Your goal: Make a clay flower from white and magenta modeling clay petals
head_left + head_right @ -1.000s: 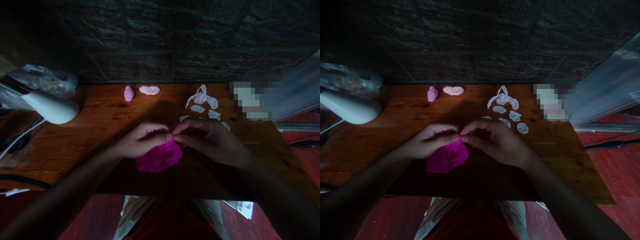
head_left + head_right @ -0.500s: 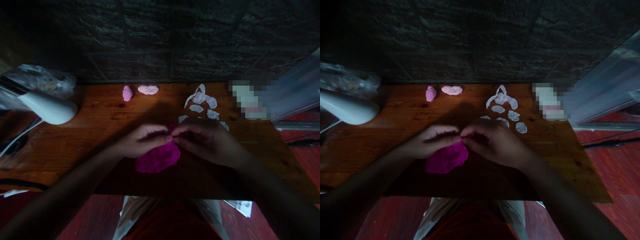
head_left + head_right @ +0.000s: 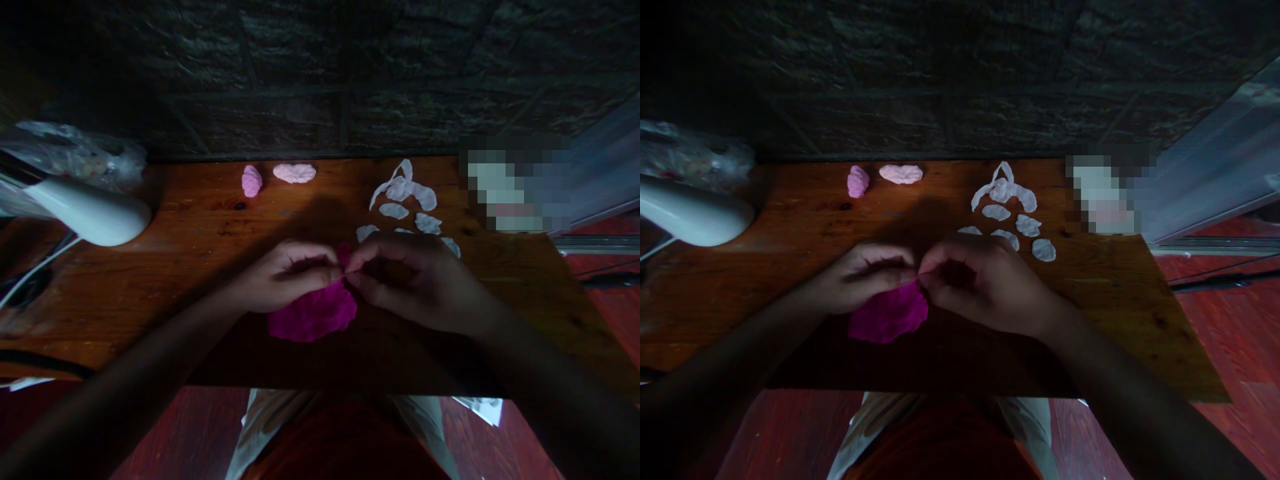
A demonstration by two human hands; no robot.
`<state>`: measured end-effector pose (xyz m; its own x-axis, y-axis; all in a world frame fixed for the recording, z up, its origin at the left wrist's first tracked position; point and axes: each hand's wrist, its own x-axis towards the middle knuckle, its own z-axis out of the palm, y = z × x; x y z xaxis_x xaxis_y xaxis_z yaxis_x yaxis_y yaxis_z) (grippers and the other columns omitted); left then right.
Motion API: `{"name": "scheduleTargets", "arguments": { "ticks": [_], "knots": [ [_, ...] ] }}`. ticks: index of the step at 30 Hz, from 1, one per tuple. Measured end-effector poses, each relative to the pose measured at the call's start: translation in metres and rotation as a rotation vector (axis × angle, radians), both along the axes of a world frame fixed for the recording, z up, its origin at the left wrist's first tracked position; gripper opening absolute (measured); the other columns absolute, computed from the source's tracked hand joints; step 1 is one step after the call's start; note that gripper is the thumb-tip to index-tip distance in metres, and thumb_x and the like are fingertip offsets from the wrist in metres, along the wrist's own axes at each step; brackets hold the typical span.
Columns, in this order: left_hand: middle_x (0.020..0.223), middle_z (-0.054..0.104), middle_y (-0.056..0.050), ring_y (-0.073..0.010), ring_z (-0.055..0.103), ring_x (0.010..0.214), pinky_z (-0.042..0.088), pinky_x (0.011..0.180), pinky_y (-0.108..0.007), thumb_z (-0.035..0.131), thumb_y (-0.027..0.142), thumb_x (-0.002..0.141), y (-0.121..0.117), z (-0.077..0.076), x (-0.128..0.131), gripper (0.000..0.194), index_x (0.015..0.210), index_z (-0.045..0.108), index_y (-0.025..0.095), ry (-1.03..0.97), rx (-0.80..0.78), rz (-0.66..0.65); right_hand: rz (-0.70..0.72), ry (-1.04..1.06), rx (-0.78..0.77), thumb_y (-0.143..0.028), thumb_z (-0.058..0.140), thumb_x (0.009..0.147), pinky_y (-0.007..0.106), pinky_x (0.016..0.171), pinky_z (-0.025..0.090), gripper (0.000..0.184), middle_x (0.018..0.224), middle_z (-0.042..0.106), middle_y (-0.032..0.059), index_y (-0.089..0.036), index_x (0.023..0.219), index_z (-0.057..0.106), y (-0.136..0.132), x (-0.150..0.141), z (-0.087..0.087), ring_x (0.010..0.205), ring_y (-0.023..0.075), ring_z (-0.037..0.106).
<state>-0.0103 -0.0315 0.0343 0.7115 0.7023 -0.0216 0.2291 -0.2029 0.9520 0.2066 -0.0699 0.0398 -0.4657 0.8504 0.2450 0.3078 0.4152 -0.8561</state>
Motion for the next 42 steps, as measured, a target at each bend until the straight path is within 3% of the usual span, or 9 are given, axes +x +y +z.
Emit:
{"name": "scheduleTargets", "arguments": {
  "ticks": [6, 10, 14, 19, 24, 27, 31, 36, 42],
  "knots": [
    [0.073, 0.064, 0.001, -0.0125, 0.056, 0.066, 0.042, 0.060, -0.022, 0.054, 0.029, 0.089, 0.018, 0.007, -0.024, 0.019, 0.081, 0.067, 0.017, 0.168, 0.188, 0.065, -0.174, 0.435, -0.349, -0.030, 0.078, 0.081, 0.025, 0.048, 0.046, 0.008, 0.077, 0.074, 0.0022, -0.023, 0.079, 0.074, 0.005, 0.005, 0.005, 0.053, 0.0104, 0.056],
    [0.070, 0.064, -0.002, -0.0136, 0.056, 0.062, 0.041, 0.058, -0.024, 0.050, 0.033, 0.092, 0.033, 0.004, -0.043, 0.027, 0.081, 0.068, 0.016, 0.450, 0.333, 0.070, -0.201, 0.654, -0.445, -0.028, 0.087, 0.070, 0.025, 0.042, 0.039, 0.014, 0.073, 0.073, 0.0005, -0.024, 0.073, 0.074, 0.011, 0.008, 0.001, 0.046, 0.0072, 0.047],
    [0.069, 0.067, -0.004, -0.0175, 0.060, 0.060, 0.044, 0.060, -0.030, 0.053, 0.035, 0.093, 0.038, -0.001, -0.049, 0.025, 0.084, 0.069, 0.019, 0.676, 0.575, 0.185, -0.176, 0.651, -0.465, -0.025, 0.086, 0.071, 0.023, 0.044, 0.036, 0.012, 0.066, 0.068, -0.0026, -0.024, 0.082, 0.079, 0.014, 0.007, -0.003, 0.049, 0.0068, 0.049],
    [0.116, 0.072, -0.014, -0.0277, 0.067, 0.110, 0.050, 0.097, -0.040, 0.059, 0.035, 0.095, 0.026, 0.000, -0.033, 0.028, 0.113, 0.069, 0.016, 0.489, 0.840, 0.360, -0.157, 0.584, -0.480, -0.027, 0.083, 0.077, 0.022, 0.046, 0.037, 0.015, 0.071, 0.070, -0.0015, -0.023, 0.091, 0.081, 0.015, 0.007, -0.005, 0.053, 0.0061, 0.048],
    [0.121, 0.074, -0.012, -0.0222, 0.071, 0.104, 0.055, 0.094, -0.034, 0.070, 0.034, 0.089, 0.006, -0.014, -0.001, 0.041, 0.125, 0.064, 0.015, 0.173, 0.621, 0.219, -0.178, 0.600, -0.476, -0.032, 0.084, 0.077, 0.022, 0.048, 0.039, 0.013, 0.074, 0.070, -0.0010, -0.023, 0.086, 0.082, 0.017, 0.007, -0.007, 0.055, 0.0059, 0.048],
    [0.128, 0.071, -0.011, -0.0223, 0.070, 0.112, 0.053, 0.099, -0.036, 0.068, 0.028, 0.090, 0.001, -0.027, 0.011, 0.044, 0.131, 0.061, 0.016, 0.158, 0.492, 0.168, -0.172, 0.578, -0.457, -0.030, 0.082, 0.079, 0.022, 0.052, 0.043, 0.014, 0.080, 0.073, -0.0005, -0.025, 0.092, 0.082, 0.017, 0.009, -0.007, 0.060, 0.0069, 0.053],
    [0.130, 0.071, -0.010, -0.0232, 0.068, 0.117, 0.050, 0.104, -0.037, 0.068, 0.025, 0.089, 0.004, -0.037, 0.014, 0.041, 0.129, 0.063, 0.016, 0.138, 0.463, 0.185, -0.181, 0.576, -0.453, -0.032, 0.083, 0.078, 0.024, 0.056, 0.047, 0.017, 0.086, 0.075, 0.0003, -0.028, 0.094, 0.081, 0.017, 0.011, -0.005, 0.066, 0.0097, 0.059],
    [0.115, 0.076, -0.008, -0.0208, 0.071, 0.105, 0.054, 0.097, -0.034, 0.066, 0.025, 0.090, 0.005, -0.041, 0.011, 0.029, 0.118, 0.069, 0.017, 0.065, 0.402, 0.194, -0.243, 0.609, -0.445, -0.037, 0.085, 0.075, 0.023, 0.052, 0.044, 0.019, 0.080, 0.071, -0.0004, -0.026, 0.091, 0.080, 0.021, 0.012, -0.007, 0.061, 0.0090, 0.055],
    [0.096, 0.075, -0.006, -0.0167, 0.071, 0.089, 0.057, 0.083, -0.028, 0.073, 0.024, 0.084, 0.002, -0.034, 0.015, 0.016, 0.096, 0.071, 0.013, -0.205, 0.085, 0.226, -0.297, 0.587, -0.448, -0.041, 0.084, 0.075, 0.023, 0.050, 0.044, 0.019, 0.077, 0.069, -0.0003, -0.026, 0.086, 0.080, 0.022, 0.014, -0.009, 0.060, 0.0090, 0.052]
  ]
}}
